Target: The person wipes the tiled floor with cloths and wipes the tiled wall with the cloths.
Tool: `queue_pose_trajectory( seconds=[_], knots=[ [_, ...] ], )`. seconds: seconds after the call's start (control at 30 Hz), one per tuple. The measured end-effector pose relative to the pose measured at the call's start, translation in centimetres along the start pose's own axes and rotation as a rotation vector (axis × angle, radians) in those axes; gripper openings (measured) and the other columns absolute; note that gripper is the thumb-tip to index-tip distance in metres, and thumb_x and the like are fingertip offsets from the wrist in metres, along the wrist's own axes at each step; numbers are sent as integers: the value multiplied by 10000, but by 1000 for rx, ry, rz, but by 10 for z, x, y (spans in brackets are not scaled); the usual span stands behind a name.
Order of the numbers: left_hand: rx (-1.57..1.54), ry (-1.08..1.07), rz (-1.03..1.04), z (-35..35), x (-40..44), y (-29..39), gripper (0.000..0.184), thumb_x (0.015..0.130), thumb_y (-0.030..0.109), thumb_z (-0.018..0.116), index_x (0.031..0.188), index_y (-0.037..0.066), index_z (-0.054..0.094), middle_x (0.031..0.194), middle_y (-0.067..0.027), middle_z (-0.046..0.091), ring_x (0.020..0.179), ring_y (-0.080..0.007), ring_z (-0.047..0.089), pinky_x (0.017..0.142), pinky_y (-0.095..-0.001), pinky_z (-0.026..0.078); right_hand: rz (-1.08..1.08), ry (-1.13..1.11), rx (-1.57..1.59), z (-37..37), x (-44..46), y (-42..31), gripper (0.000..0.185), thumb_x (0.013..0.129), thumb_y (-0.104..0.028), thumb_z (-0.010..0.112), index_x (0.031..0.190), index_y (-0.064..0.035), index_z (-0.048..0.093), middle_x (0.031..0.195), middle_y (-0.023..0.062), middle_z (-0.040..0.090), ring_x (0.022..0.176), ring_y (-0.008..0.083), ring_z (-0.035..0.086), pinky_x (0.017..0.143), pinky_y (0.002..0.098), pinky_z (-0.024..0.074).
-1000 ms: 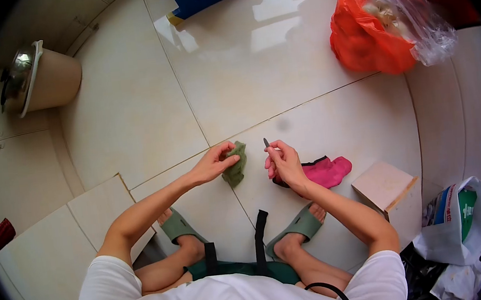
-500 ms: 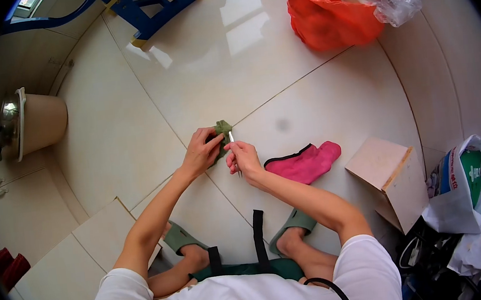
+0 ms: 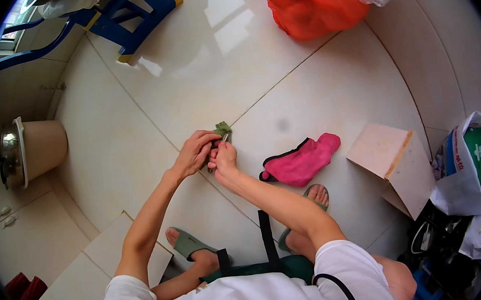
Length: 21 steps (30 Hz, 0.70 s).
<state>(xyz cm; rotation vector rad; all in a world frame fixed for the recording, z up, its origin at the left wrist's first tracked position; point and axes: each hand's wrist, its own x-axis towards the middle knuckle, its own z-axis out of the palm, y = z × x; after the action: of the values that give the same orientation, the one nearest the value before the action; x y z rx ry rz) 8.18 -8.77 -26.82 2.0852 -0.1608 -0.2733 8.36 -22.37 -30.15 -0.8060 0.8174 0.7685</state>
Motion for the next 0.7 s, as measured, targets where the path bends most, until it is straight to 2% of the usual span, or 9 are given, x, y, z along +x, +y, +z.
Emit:
queue_pose_trajectory(
  seconds=[0.07, 0.17, 0.23, 0.33, 0.5, 0.6, 0.7],
  knots=[
    [-25, -68, 32, -8, -3, -1, 323, 904, 98, 522, 1218, 50, 580, 1196, -114, 559, 1081, -288, 542, 934, -374, 465, -14, -108, 45, -3, 9, 7, 247, 1029, -209, 327, 971, -55, 511, 770, 38, 556, 605, 121, 509, 492, 271, 419],
    [67, -120, 132, -19, -15, 18, 393, 890, 145, 554, 1276, 69, 552, 1257, -117, 523, 1151, -307, 496, 996, -396, 424, -21, 148, 64, 28, -6, 3, 326, 1044, -270, 294, 945, -76, 537, 846, 34, 584, 641, 118, 529, 477, 259, 411],
    [151, -158, 126, -23, -21, 22, 464, 842, 135, 600, 1298, 75, 544, 1294, -110, 502, 1188, -307, 465, 1013, -424, 405, -6, 82, -55, 24, -9, 2, 297, 1031, -246, 319, 1038, -70, 559, 955, 52, 618, 877, 150, 598, 686, 330, 492],
    [407, -128, 202, -20, -21, 29, 482, 799, 94, 624, 1274, 56, 552, 1276, -91, 520, 1172, -285, 480, 980, -420, 412, 10, 96, -143, 20, -5, -2, 319, 1029, -253, 313, 1051, -83, 582, 982, 42, 629, 871, 162, 603, 742, 369, 499],
    [836, -53, 221, -4, -16, 33, 488, 739, 55, 639, 1220, 14, 567, 1243, -60, 545, 1119, -240, 510, 908, -381, 416, -22, 93, -158, 24, -3, -7, 326, 1025, -259, 336, 1030, -76, 606, 995, 49, 634, 882, 158, 607, 702, 334, 508],
    [925, -61, 190, -1, -12, 40, 490, 731, 62, 645, 1212, 9, 570, 1212, -59, 548, 1048, -222, 522, 854, -360, 437, -5, 77, -227, 19, -1, -13, 327, 1026, -289, 361, 1025, -71, 605, 989, 51, 637, 876, 168, 615, 684, 344, 520],
    [922, -72, 108, 10, -14, 37, 522, 724, 71, 653, 1234, 13, 554, 1142, -46, 552, 966, -193, 535, 733, -318, 475, 45, 72, -257, 15, -1, -19, 329, 1023, -314, 392, 1015, -67, 609, 955, 54, 642, 843, 180, 625, 669, 356, 529]
  ],
)
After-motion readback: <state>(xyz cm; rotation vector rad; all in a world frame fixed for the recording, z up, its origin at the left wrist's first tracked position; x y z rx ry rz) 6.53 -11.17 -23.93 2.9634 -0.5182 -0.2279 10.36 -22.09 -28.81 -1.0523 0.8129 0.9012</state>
